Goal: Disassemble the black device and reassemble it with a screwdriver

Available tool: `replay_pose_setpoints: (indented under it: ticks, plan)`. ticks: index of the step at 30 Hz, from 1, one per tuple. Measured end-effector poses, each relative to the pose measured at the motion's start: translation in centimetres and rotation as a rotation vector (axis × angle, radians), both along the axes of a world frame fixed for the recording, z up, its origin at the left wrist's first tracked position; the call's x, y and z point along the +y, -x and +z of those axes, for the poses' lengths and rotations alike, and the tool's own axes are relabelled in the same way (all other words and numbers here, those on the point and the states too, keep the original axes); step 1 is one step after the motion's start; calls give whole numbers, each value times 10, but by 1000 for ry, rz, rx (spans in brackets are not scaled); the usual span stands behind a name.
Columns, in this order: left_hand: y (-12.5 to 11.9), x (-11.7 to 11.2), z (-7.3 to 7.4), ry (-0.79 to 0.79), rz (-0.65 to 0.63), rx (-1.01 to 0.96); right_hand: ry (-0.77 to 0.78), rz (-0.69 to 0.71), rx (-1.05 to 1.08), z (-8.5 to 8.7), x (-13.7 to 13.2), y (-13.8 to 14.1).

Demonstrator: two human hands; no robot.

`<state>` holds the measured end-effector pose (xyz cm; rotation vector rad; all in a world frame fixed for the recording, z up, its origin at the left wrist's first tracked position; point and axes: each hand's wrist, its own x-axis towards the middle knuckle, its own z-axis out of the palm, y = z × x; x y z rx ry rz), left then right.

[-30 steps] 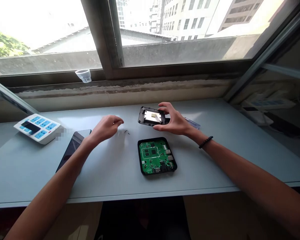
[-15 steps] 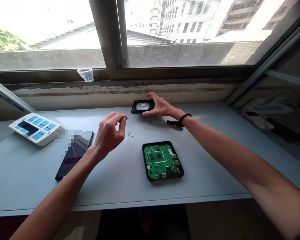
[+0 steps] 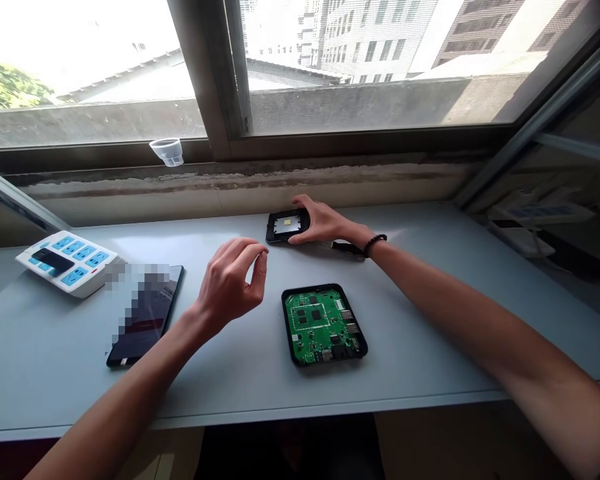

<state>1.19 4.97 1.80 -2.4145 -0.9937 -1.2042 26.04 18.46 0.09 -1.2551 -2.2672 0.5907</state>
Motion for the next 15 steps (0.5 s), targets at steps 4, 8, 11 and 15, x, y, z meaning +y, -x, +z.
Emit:
replay_pose_setpoints:
  ticks: [4, 8, 11, 15]
  plan:
    - [-3, -3, 1, -104, -16, -48, 1, 22, 58, 3, -18, 15]
    - [-5, -5, 1, -159, -23, -80, 44, 50, 159, -3, -37, 34]
    - [-4, -5, 2, -196, -24, -107, 87, 48, 237, -9, -47, 43]
    - [-4, -5, 2, -219, -22, -119, 135, 28, 307, -13, -49, 42]
